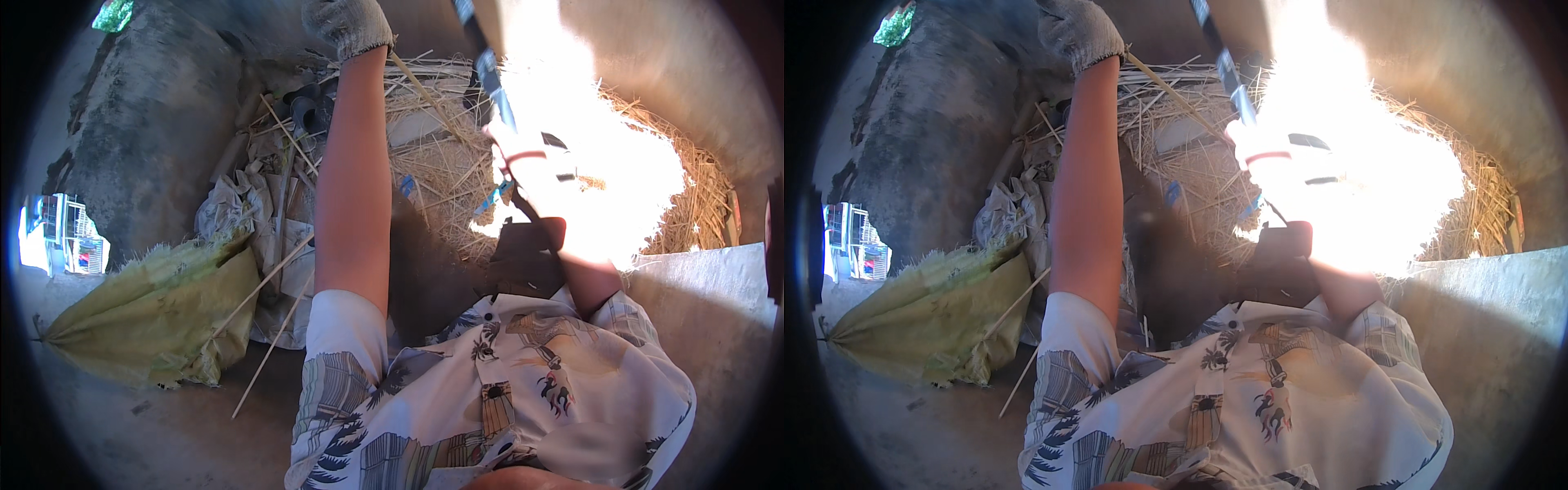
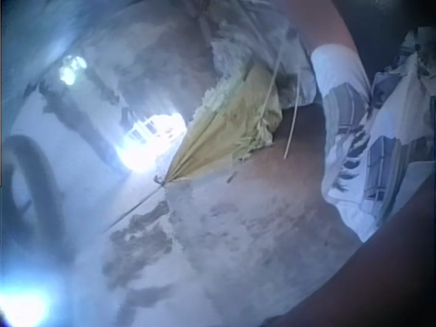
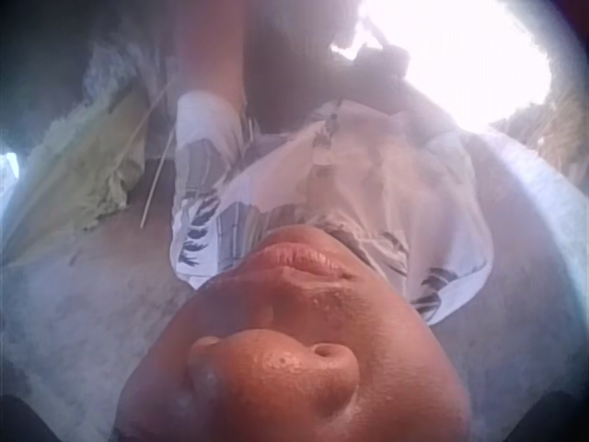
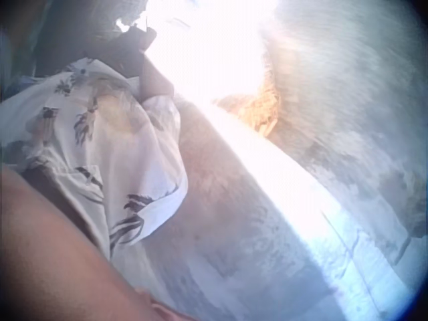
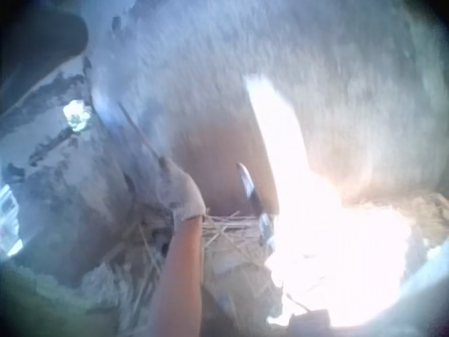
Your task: The person sits on the ground and uses a knife to shave thin strips from bamboo sticks. They hold the sticks with gloved hands and repeatedly scrape the surface to remove the outer layer, creating a pile of shavings.
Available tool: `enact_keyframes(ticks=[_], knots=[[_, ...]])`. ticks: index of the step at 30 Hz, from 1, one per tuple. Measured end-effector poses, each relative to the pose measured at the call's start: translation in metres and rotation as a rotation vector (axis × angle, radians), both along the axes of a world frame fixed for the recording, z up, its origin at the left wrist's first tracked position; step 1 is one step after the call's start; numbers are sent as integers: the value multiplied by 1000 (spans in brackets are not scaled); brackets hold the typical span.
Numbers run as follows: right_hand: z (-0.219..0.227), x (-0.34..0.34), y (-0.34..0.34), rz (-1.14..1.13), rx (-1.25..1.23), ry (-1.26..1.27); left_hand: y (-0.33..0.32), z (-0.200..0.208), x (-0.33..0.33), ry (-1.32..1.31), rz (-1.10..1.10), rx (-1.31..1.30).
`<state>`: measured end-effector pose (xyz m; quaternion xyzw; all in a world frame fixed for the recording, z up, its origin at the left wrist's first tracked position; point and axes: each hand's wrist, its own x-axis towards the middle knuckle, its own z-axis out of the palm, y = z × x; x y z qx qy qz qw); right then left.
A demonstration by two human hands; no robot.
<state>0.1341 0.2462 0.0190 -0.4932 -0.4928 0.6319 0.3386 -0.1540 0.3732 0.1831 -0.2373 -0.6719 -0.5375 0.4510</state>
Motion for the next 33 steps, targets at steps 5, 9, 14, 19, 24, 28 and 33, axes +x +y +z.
enact_keyframes(ticks=[5,9,14,19,24,28,33], knots=[[-43,-25,-1,-183,153,41,-38,27,36,-241,-353,-61],[-104,-25,-19,84,-208,-227,-20,22,54,-163,-335,20],[-11,-6,4,116,-99,-32,-41,29,58,-205,-747,268],[-4,-18,5,-200,248,211,-50,39,68,-421,-838,120],[-109,-52,-9,31,-144,-200,-71,44,71,-610,-1258,485],[-104,-46,-6,189,-302,-170,-122,78,68,-582,-1358,526],[-98,-49,-4,303,-530,-62,-175,103,46,-437,-1430,359]])
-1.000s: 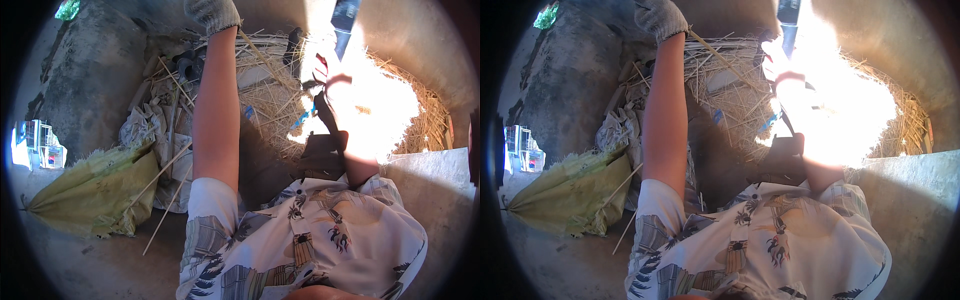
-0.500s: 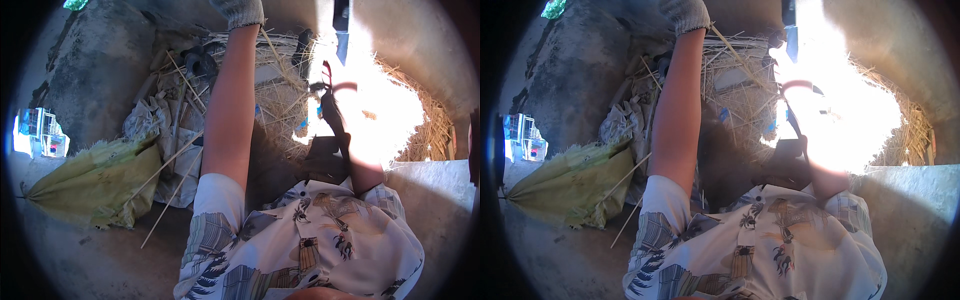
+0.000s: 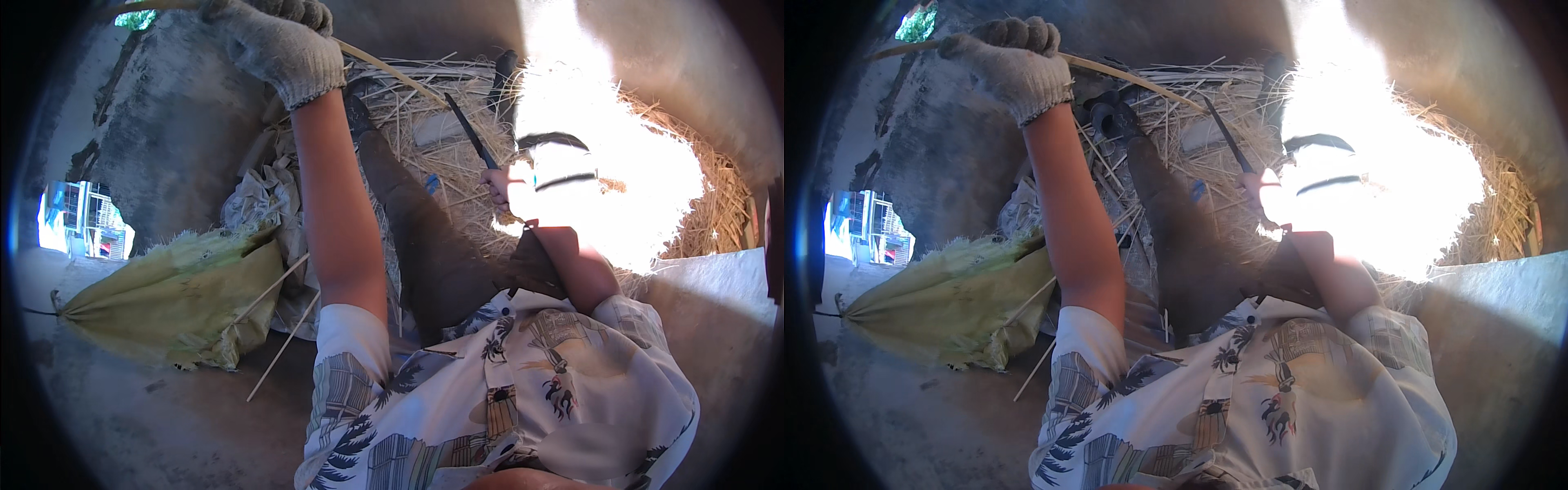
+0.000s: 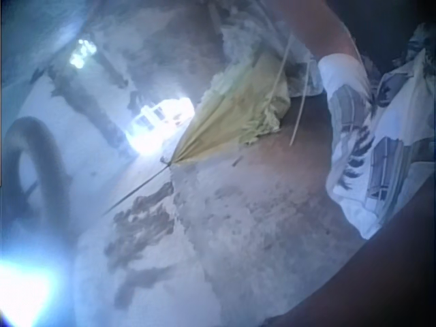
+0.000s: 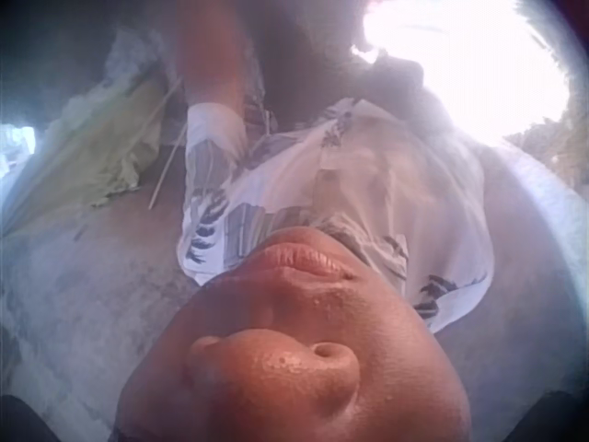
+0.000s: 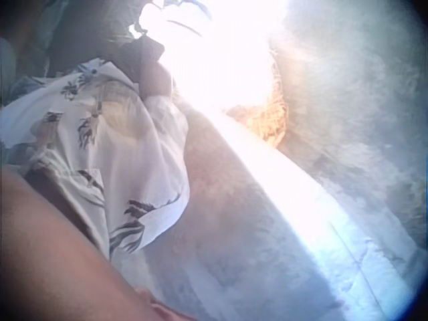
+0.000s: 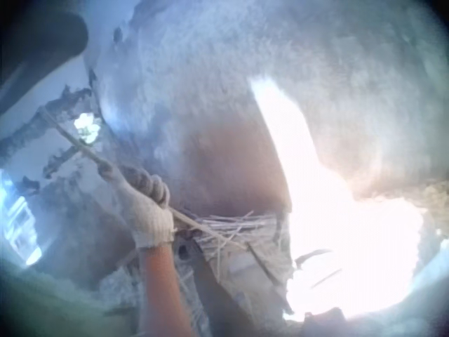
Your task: The person sits on the ground and uses a knife to shave thin strips from bamboo sticks. They hold the sticks with gloved hands and repeatedly scrape the surface to remove the outer layer, creating a pile of shavings.
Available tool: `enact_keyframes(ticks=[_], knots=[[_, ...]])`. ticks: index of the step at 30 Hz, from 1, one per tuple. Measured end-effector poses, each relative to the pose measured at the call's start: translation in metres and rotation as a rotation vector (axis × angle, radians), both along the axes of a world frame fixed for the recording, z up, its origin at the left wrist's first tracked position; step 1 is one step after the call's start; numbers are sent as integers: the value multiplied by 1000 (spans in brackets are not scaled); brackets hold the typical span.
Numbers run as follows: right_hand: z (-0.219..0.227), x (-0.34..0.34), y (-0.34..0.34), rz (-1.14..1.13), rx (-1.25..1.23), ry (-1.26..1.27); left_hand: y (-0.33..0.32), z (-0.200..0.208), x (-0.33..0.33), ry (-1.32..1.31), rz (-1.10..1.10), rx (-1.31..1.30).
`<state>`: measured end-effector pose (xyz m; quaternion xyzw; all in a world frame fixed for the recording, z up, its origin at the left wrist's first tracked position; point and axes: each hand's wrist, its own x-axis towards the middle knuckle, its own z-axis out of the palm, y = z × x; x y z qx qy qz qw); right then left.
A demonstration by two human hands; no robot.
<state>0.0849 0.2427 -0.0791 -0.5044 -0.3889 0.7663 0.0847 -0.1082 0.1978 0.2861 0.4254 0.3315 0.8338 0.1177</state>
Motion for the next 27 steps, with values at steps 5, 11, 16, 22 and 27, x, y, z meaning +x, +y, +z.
enact_keyframes(ticks=[5,11,16,22,27], knots=[[26,-6,-20,53,492,-63,-59,23,-2,61,-112,126],[74,-20,-50,34,1156,-336,-163,51,-9,328,-444,244],[-84,-2,54,-10,790,-713,-298,84,7,337,-506,641],[-139,-8,93,-169,875,-446,-301,97,16,531,308,543],[-119,-12,60,-94,802,-349,-286,59,9,139,128,495]])
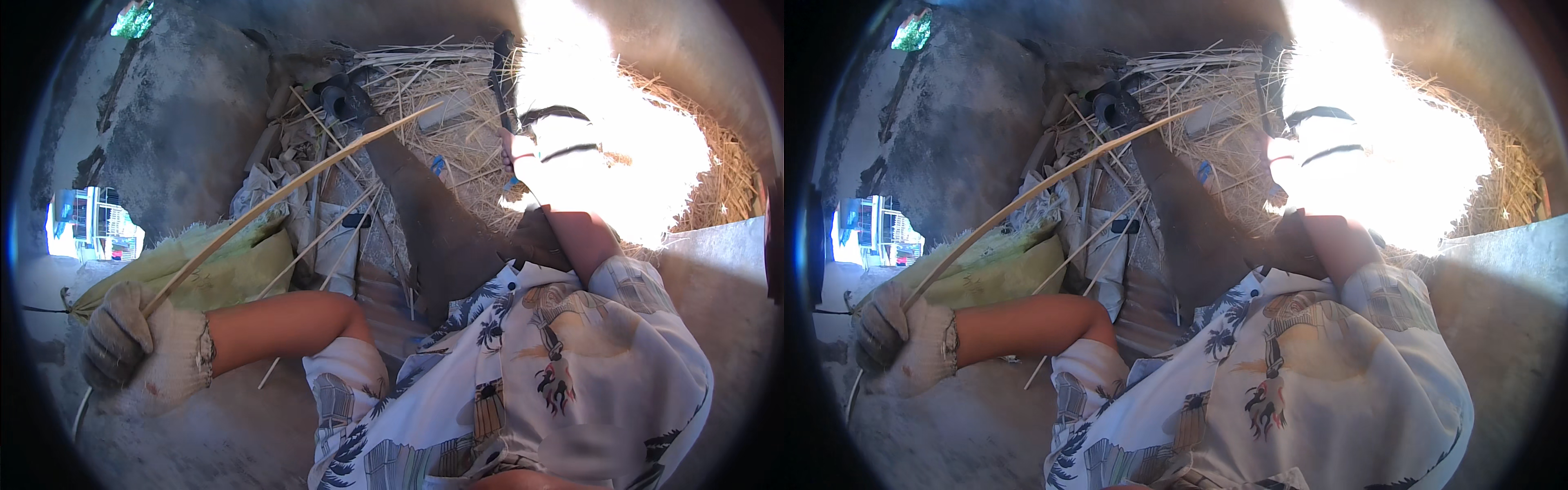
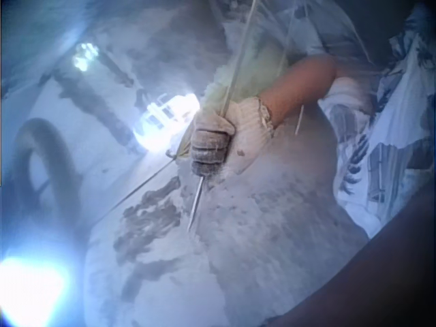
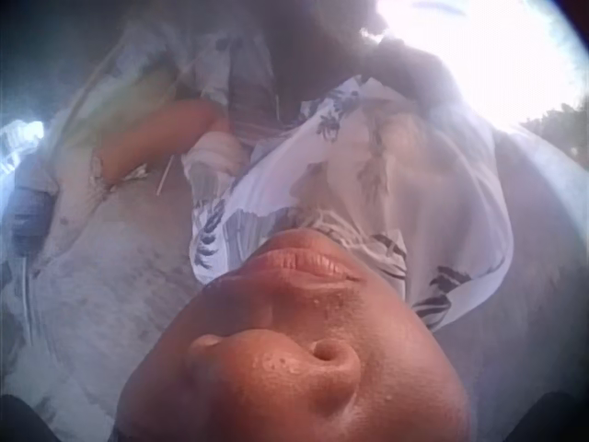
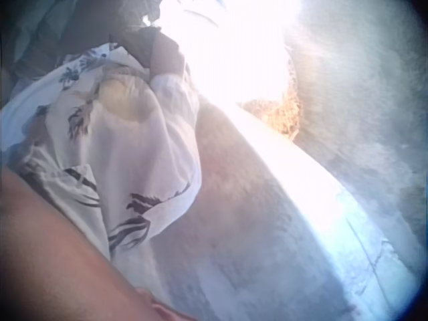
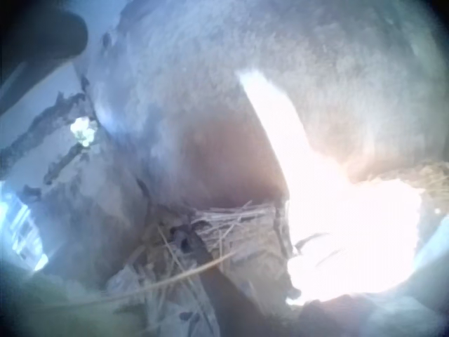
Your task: The person sits on the ground and uses a knife to shave thin strips from bamboo sticks. They hold the sticks with gloved hands and repeatedly scrape the surface to remove the outer layer, creating a pile of shavings.
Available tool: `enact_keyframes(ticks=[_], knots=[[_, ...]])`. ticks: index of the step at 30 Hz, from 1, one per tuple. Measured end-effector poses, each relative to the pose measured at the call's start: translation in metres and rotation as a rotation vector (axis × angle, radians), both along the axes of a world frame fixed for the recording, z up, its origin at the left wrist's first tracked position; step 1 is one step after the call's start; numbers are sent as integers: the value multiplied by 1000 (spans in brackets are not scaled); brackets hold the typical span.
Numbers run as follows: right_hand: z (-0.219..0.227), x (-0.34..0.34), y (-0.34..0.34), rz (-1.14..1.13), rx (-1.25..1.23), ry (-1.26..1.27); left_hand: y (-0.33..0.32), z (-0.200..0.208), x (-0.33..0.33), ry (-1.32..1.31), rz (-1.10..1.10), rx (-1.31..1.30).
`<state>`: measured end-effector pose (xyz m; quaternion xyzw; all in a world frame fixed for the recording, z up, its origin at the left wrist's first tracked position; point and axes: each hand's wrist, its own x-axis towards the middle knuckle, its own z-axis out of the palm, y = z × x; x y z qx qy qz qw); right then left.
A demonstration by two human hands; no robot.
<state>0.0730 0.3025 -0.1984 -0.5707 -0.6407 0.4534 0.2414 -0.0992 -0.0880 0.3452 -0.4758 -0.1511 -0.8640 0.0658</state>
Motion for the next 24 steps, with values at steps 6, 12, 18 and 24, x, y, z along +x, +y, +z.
enact_keyframes(ticks=[6,12,18,24], knots=[[36,17,-36,-55,-46,25,65,-61,4,116,-212,-264],[77,34,-53,-196,51,10,161,-135,26,-442,226,-311],[89,23,-56,-207,102,-33,208,-159,25,-405,312,-448],[105,7,-48,-135,157,-13,228,-155,0,-253,166,-529]])
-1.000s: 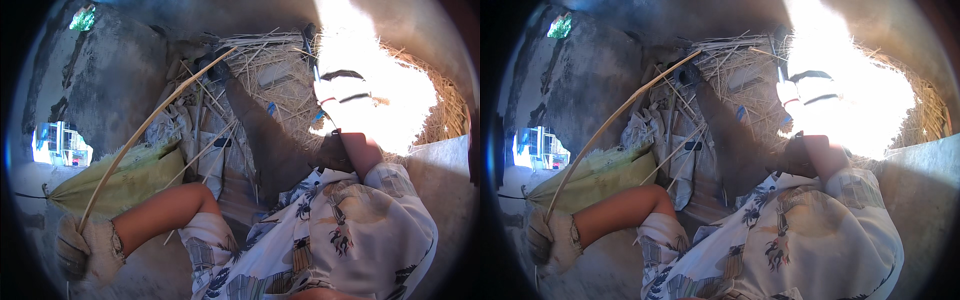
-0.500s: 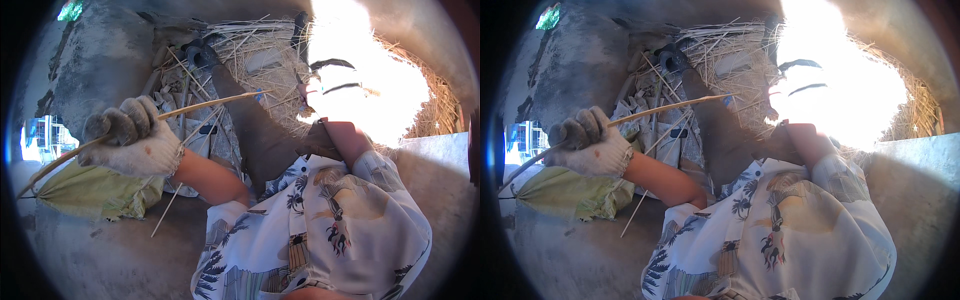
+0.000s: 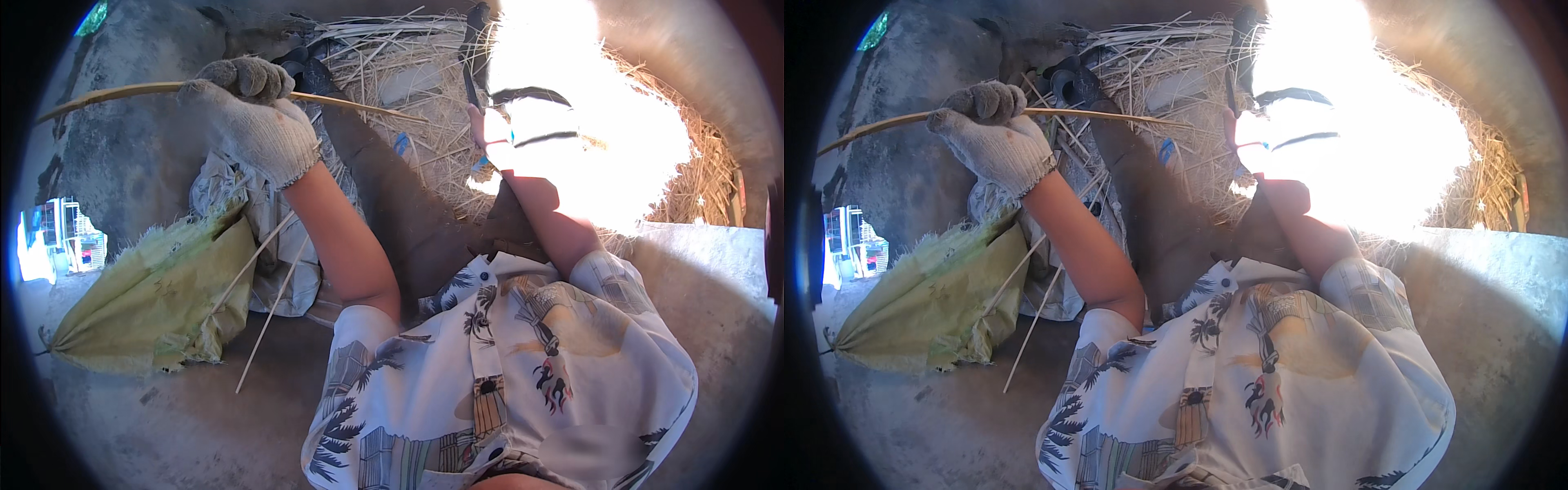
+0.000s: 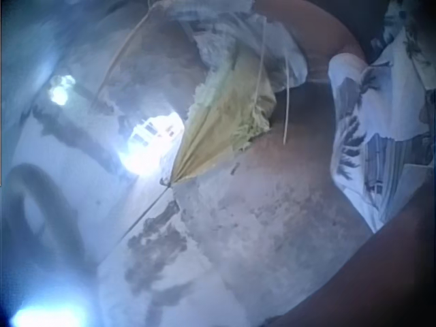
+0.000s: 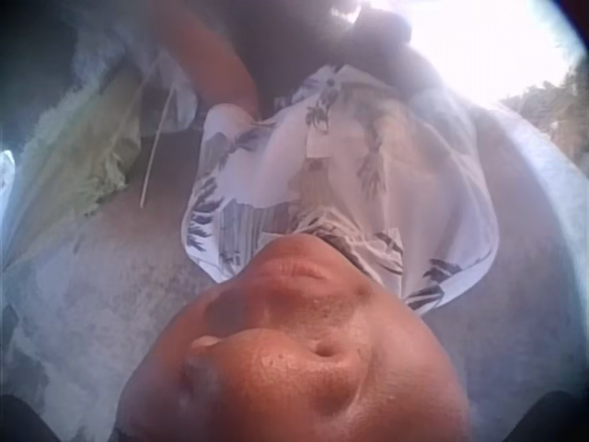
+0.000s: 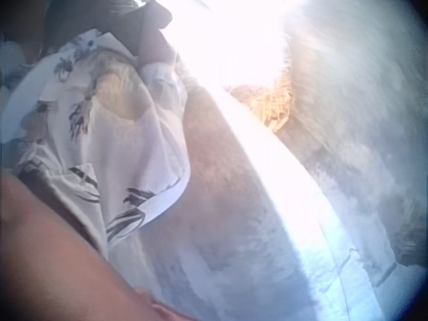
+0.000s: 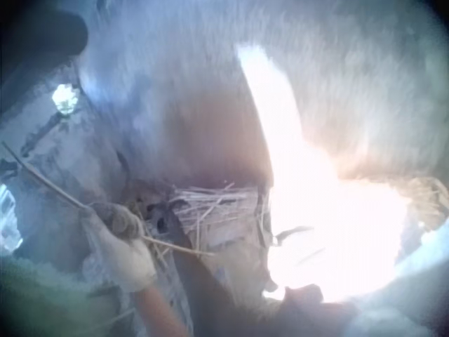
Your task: The person sits on the ground and uses a knife to shave thin strips from bamboo sticks. They hold the sticks with gloved hands and repeatedly scrape the surface to remove the outer layer, creating a pile of shavings.
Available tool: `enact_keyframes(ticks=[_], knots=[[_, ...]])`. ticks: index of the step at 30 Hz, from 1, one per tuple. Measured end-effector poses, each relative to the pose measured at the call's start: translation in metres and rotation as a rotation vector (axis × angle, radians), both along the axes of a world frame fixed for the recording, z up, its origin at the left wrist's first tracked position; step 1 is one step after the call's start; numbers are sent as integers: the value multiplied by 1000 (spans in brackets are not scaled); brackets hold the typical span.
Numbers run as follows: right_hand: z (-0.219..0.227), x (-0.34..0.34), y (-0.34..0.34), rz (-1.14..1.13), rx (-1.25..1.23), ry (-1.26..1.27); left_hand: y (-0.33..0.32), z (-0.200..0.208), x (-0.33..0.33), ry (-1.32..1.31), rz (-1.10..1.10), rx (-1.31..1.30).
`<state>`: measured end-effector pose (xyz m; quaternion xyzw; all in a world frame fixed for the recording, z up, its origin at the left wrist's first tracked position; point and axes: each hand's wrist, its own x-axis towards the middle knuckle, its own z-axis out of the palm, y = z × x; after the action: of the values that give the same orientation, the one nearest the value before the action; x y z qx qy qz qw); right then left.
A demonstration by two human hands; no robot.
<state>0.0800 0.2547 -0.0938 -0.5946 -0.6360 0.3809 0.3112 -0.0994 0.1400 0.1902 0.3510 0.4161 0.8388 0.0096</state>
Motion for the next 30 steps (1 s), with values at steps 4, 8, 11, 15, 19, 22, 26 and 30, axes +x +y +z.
enact_keyframes(ticks=[4,8,11,15,19,22,26,30], knots=[[52,-4,-21,72,97,79,16,4,-4,-160,-181,5],[63,-6,-20,291,-151,401,45,6,-23,-87,-442,4],[56,-13,-41,322,-587,689,62,11,-17,-129,-256,-48],[72,-22,-58,319,-543,510,84,10,-45,-134,-252,-31],[74,-30,-66,160,-324,900,78,13,-37,-164,-192,-98],[67,-33,-70,267,-413,749,71,10,-40,-92,-266,-77],[61,-25,-77,424,-595,391,56,6,-44,-171,-263,-102],[106,-20,-81,272,-346,707,46,-5,-52,-174,-200,-41]])
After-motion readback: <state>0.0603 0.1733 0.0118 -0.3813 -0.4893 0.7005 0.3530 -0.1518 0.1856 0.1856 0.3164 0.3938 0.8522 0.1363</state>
